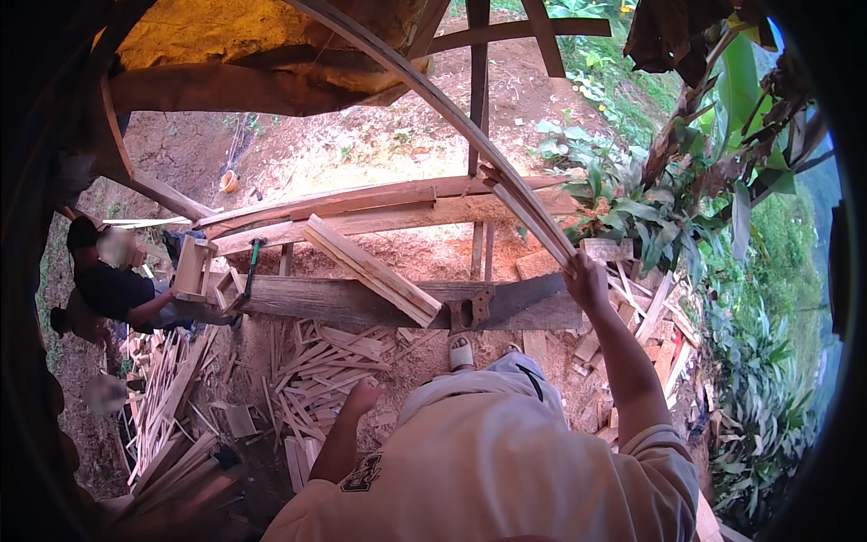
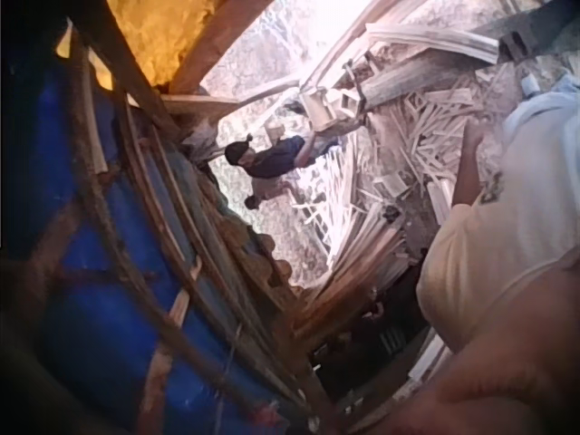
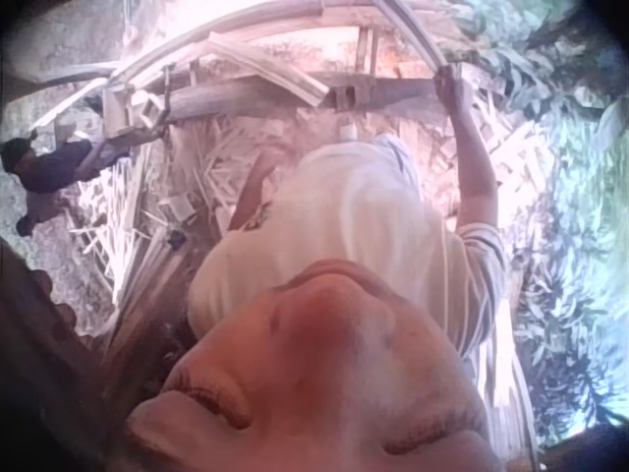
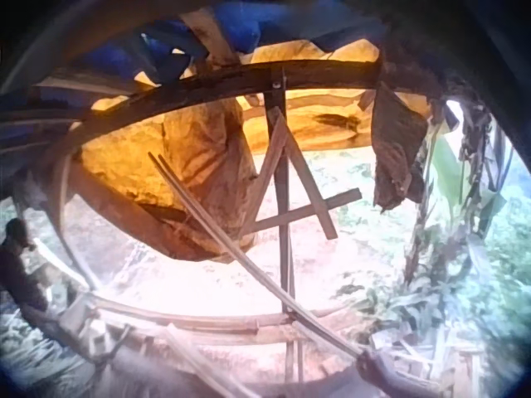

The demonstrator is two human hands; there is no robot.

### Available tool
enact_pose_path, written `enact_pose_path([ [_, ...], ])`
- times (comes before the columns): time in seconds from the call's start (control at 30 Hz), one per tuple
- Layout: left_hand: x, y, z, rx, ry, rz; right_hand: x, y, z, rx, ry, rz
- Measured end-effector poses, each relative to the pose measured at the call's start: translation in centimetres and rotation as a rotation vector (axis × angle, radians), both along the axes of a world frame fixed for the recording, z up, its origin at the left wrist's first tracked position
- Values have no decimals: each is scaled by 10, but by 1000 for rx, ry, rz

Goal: The person picks up bundles of thin wooden planks from a large pile on the ground and stacks them onto a wooden rack. The person repeatedly lifts the wood and places it in a neat pile while other workers are visible in the background.

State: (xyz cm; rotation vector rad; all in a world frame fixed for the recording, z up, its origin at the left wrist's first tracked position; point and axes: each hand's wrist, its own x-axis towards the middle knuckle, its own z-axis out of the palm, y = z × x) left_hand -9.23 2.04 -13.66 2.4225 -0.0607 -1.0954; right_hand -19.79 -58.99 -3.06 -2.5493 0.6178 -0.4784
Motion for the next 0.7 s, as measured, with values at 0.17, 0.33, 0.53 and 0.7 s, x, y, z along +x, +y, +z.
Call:
enact_pose_path([
  [0.17,-57,-26,9,-18,205,117,39,-13,15,39,39,71],
  [0.33,-110,-43,3,-166,459,406,78,-29,30,-44,142,133],
  [0.53,-134,-69,28,-230,437,561,115,-59,-1,-54,173,170],
  [0.7,-150,-82,40,-264,443,706,153,-78,-32,-28,202,172],
])
